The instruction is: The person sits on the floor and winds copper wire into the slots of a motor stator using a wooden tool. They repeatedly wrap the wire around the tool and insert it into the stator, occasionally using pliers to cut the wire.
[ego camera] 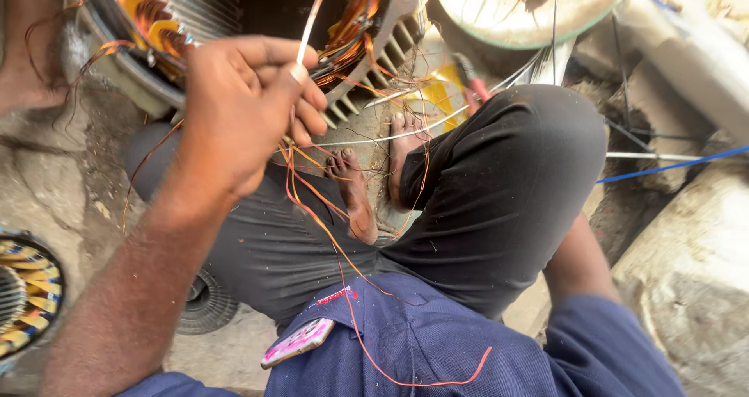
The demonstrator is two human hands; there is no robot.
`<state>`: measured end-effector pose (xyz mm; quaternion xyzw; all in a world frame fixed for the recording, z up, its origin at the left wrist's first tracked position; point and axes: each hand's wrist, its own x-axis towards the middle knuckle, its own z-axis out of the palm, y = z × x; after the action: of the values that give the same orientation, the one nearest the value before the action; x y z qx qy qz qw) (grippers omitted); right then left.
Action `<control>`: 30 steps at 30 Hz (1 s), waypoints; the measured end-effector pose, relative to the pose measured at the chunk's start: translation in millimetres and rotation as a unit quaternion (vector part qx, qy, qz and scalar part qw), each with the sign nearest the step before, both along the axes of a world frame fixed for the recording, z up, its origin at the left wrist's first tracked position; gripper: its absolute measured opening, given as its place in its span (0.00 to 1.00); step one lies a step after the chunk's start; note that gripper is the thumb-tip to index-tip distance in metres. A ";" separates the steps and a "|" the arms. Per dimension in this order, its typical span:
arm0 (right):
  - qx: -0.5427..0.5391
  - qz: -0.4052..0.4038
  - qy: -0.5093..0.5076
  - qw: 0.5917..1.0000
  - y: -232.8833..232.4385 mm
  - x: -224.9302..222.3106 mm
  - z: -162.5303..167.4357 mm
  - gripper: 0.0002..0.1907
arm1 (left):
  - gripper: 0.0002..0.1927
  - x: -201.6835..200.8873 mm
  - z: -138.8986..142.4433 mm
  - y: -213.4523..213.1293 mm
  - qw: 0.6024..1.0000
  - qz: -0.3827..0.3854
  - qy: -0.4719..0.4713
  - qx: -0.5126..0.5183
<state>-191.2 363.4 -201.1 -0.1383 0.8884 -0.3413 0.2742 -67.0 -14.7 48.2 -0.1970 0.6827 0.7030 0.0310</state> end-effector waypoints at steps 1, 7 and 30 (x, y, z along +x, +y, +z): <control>-0.037 -0.019 0.003 0.999 10.1 0.8 13.3 0.07 | 0.10 8.9 0.8 -0.2 1.000 0.005 0.000 0.005; -0.251 -0.083 0.053 0.963 82.9 10.0 118.6 0.06 | 0.09 54.6 -12.8 1.8 0.982 0.066 0.037 0.174; -0.151 0.208 -0.241 0.936 -112.4 46.7 243.0 0.22 | 0.09 66.9 -58.7 45.3 0.979 0.082 0.138 0.129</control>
<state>-144.5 251.0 41.9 -0.2738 0.6849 -0.4297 0.5208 -0.1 30.5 -10.5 -0.1479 0.5653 0.8059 -0.0957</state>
